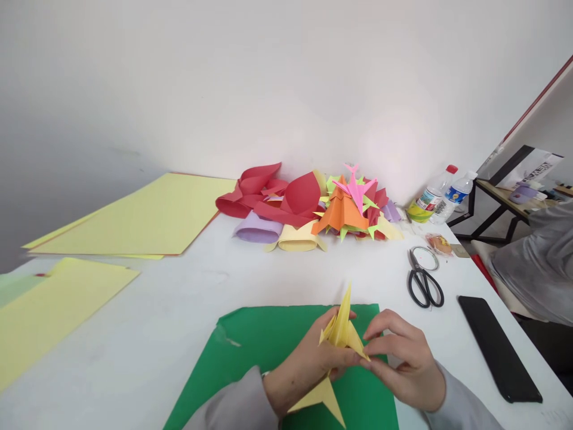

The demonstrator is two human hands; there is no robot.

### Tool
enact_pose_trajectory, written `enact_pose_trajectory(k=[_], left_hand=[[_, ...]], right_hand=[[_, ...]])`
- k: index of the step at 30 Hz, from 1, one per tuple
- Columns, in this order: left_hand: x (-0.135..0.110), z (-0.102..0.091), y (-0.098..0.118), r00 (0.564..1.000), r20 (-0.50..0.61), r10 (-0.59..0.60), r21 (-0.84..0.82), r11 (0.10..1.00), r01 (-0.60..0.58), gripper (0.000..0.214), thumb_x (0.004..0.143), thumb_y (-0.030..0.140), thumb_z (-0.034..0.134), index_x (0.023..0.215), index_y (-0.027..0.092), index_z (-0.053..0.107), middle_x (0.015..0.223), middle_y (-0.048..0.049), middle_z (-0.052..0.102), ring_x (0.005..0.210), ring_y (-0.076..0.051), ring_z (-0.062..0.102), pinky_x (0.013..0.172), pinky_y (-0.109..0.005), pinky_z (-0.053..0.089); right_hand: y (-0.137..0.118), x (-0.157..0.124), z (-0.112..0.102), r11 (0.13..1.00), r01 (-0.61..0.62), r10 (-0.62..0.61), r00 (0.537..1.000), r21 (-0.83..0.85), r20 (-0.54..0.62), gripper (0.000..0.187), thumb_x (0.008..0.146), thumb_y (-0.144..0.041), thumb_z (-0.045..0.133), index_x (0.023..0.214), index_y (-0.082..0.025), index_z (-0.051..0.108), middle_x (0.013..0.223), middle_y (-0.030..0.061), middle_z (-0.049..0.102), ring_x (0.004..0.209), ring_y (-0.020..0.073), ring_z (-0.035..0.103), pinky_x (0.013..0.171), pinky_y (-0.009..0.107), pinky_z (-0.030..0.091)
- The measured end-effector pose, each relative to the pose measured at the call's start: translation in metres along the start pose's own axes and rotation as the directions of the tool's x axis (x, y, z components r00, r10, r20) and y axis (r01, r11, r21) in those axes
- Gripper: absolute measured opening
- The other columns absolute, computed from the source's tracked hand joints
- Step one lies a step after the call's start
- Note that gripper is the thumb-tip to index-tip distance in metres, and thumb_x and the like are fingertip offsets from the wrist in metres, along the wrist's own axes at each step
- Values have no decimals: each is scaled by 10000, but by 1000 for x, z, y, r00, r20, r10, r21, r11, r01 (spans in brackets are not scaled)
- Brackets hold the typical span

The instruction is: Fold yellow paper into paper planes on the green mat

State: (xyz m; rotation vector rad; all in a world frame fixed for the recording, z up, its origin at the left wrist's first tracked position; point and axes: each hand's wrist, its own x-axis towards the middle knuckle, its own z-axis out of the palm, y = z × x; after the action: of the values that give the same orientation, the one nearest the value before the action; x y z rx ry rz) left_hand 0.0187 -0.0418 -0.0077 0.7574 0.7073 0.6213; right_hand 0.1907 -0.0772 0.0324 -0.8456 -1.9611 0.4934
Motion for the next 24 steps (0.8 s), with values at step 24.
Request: enact_pose_trajectory(k=[24], left_hand=[[-2, -6, 6, 990, -80, -120, -122, 986, 110, 801, 416, 237, 889, 1112, 191, 495, 555, 114, 552, 362, -40, 389, 374, -198, 240]], right_hand=[[8, -1, -2, 979, 180, -170, 980, -91, 104, 201, 825, -22, 565, 949, -171, 617, 801, 90, 647, 729, 189, 572, 644, 352, 502]])
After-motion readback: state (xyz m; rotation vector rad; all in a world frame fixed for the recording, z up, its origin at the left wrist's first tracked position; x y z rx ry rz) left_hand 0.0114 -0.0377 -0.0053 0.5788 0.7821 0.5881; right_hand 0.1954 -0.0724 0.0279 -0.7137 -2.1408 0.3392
